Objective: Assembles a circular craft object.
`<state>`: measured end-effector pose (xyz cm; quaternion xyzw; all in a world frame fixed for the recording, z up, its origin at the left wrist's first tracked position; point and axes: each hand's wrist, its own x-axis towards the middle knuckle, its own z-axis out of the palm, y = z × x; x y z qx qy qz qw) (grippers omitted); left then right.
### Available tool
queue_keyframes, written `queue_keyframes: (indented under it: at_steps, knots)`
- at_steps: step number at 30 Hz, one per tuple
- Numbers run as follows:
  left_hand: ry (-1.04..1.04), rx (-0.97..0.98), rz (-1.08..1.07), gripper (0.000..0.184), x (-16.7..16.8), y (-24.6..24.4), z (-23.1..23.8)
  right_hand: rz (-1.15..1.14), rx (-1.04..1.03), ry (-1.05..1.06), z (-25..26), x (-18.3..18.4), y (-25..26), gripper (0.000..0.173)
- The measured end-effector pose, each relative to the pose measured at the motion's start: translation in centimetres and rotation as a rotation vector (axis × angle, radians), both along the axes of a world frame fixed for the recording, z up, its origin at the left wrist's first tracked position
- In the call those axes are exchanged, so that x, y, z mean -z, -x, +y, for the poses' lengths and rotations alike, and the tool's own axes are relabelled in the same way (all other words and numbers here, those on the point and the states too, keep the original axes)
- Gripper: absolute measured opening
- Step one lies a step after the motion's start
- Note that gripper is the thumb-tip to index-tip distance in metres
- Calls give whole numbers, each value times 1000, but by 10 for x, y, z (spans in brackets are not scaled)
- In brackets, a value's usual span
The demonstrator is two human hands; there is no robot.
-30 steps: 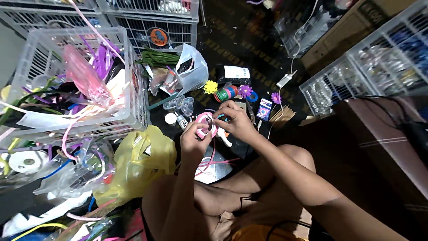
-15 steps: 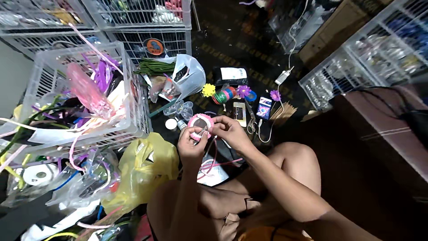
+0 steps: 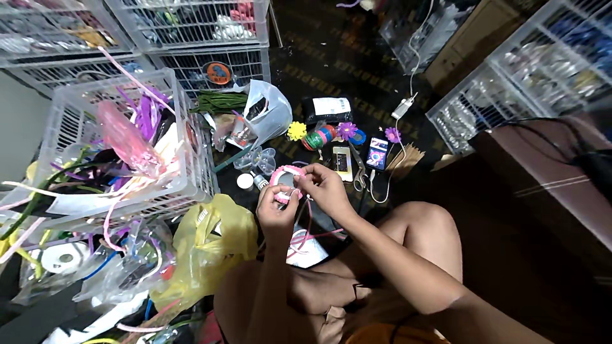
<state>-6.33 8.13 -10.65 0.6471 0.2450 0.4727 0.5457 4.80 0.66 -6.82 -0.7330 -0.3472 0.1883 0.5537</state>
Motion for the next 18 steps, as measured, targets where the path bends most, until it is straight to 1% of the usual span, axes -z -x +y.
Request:
queue_keyframes:
  at_steps: [5, 8, 10, 14, 16, 18]
  knots:
    - [1, -3, -18, 18, -1, 0, 1, 5, -6, -20, 3, 1, -3, 11]
    - [82, 78, -74, 15, -4, 3, 1, 32, -6, 6, 3, -3, -7, 13]
    - [127, 113, -95, 17, -6, 5, 4, 64, -32, 25, 3, -5, -10, 14]
    - [170, 95, -55, 21, -5, 8, 9, 133, -123, 120, 1, -9, -9, 32]
    - [198, 115, -58, 23, -3, 9, 10, 163, -129, 122, 0, -9, -7, 35]
    - [250, 184, -69, 32, -3, 11, 11, 195, -121, 98, 0, -9, -5, 35]
